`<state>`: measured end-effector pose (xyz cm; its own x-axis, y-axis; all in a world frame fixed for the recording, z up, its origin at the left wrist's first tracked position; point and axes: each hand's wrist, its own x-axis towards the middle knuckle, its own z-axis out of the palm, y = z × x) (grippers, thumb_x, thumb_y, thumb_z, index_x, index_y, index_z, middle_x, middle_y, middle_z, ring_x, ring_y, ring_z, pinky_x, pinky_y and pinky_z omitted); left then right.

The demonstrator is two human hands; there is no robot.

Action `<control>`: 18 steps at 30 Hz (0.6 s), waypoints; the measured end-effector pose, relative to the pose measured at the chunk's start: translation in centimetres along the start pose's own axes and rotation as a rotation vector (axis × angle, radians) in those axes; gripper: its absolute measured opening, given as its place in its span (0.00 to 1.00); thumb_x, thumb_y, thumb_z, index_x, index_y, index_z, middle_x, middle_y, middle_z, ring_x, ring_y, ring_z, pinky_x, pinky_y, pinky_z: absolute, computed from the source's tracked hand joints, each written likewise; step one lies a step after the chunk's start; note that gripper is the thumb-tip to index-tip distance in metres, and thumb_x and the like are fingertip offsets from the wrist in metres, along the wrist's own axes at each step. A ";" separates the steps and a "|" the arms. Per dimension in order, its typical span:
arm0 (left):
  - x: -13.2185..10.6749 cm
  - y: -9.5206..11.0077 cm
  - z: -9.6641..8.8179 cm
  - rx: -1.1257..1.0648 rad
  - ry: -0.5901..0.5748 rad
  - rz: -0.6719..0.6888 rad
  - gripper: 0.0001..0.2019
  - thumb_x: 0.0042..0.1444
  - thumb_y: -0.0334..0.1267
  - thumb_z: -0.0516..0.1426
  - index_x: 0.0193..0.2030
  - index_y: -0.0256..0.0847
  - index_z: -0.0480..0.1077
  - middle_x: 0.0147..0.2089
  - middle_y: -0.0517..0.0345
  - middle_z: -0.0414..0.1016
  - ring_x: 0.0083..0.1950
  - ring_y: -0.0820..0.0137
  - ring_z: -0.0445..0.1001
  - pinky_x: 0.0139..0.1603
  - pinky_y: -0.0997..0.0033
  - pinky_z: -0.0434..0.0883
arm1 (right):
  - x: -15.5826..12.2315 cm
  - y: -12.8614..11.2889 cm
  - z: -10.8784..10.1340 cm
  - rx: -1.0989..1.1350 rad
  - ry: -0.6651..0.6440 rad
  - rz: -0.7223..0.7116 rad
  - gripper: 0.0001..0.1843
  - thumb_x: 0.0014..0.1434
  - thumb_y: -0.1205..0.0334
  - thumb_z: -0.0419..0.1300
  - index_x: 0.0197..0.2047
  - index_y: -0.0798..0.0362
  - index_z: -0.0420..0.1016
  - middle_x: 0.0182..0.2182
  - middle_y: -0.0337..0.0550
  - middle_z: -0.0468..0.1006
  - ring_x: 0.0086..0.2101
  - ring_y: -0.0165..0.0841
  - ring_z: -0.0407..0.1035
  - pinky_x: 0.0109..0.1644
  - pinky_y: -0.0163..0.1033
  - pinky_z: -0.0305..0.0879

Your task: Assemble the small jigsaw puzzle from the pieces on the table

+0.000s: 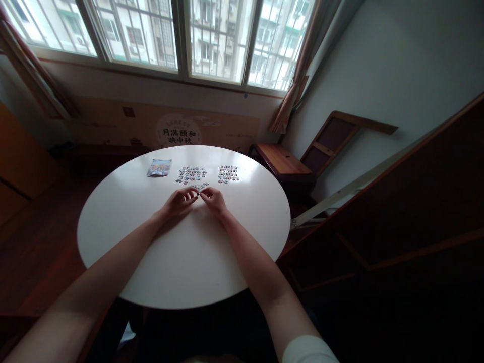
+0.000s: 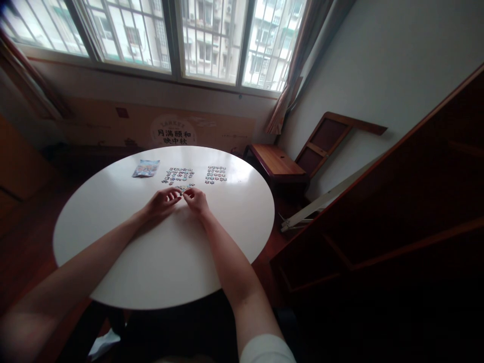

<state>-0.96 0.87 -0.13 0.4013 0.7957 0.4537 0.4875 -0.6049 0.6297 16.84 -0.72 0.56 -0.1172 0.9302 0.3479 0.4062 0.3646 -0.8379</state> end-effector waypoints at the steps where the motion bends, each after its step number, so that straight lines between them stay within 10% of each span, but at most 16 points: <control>1: 0.0 0.1 0.0 0.006 0.007 -0.003 0.14 0.55 0.45 0.57 0.44 0.40 0.70 0.29 0.61 0.73 0.26 0.74 0.70 0.28 0.76 0.68 | 0.0 0.0 0.0 0.016 0.000 -0.002 0.07 0.55 0.64 0.59 0.35 0.55 0.77 0.30 0.41 0.77 0.31 0.29 0.71 0.38 0.34 0.68; 18: -0.2 0.9 -0.2 0.071 0.005 -0.021 0.11 0.55 0.45 0.57 0.40 0.41 0.68 0.28 0.61 0.73 0.25 0.73 0.71 0.27 0.75 0.67 | -0.1 -0.2 0.0 0.015 0.079 0.035 0.06 0.55 0.64 0.59 0.34 0.55 0.76 0.31 0.43 0.79 0.30 0.31 0.72 0.38 0.35 0.68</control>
<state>-0.73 0.21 0.43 0.3864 0.8083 0.4442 0.5494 -0.5886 0.5930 16.77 -0.91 0.69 -0.0312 0.9363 0.3497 0.3953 0.3329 -0.8561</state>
